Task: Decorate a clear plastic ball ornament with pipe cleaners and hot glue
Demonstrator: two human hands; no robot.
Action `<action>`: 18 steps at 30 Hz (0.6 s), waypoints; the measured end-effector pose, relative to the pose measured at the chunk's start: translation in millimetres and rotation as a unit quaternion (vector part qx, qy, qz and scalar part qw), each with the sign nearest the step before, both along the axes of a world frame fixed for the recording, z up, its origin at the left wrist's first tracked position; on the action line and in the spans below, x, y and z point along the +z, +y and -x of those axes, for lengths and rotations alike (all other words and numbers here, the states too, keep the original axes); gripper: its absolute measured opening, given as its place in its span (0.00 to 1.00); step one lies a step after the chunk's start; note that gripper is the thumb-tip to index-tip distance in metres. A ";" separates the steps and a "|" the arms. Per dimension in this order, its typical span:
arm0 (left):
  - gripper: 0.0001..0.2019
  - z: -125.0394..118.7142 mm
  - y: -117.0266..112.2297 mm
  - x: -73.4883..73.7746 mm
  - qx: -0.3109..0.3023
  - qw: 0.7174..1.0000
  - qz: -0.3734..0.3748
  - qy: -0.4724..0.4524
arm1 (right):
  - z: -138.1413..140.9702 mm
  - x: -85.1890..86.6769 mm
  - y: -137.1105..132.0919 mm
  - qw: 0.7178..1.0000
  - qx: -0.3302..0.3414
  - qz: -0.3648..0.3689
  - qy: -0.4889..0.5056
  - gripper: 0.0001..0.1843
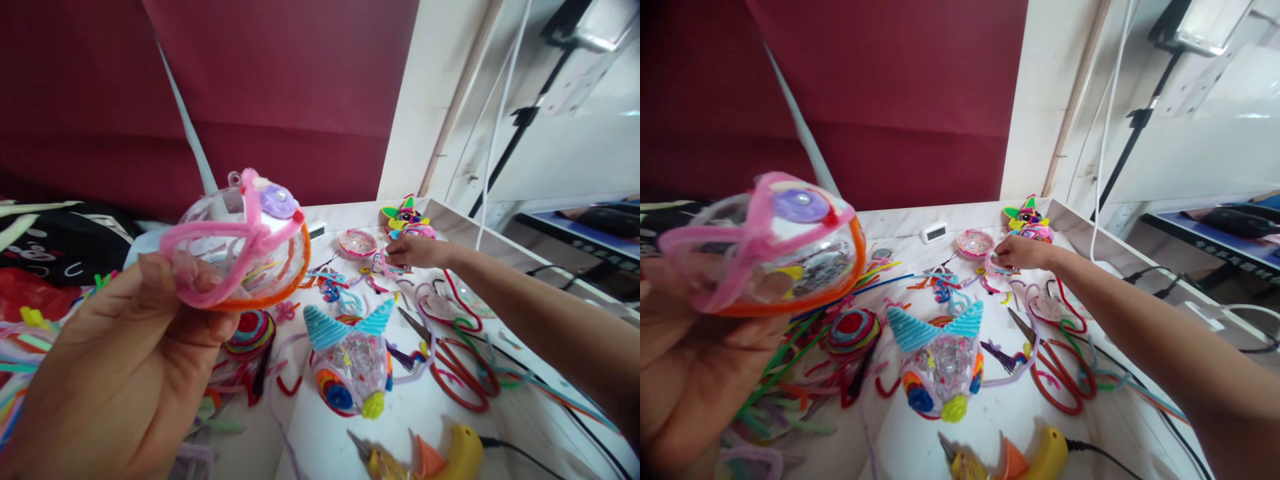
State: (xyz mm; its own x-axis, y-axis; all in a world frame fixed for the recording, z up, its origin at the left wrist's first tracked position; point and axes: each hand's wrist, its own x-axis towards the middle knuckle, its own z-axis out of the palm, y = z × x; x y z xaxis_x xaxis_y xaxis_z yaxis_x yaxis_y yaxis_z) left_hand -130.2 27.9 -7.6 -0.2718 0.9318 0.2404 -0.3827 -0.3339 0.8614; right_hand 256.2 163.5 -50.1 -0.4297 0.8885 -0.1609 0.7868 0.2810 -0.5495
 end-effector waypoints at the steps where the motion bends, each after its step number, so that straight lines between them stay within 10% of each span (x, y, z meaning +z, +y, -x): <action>1: 0.05 -14.7 5.9 9.5 -0.008 1.000 0.000 -0.001 | -0.4 0.9 -0.1 1.000 -0.006 0.005 0.023 0.19; 6: 0.10 -44.4 8.8 29.8 0.004 0.999 -0.021 -0.029 | -0.1 8.0 -5.1 0.991 -0.046 0.028 0.126 0.15; 18: 0.09 -49.7 1.7 23.0 -0.031 0.999 -0.023 0.021 | 5.6 3.0 -31.7 0.961 -0.070 0.119 0.239 0.08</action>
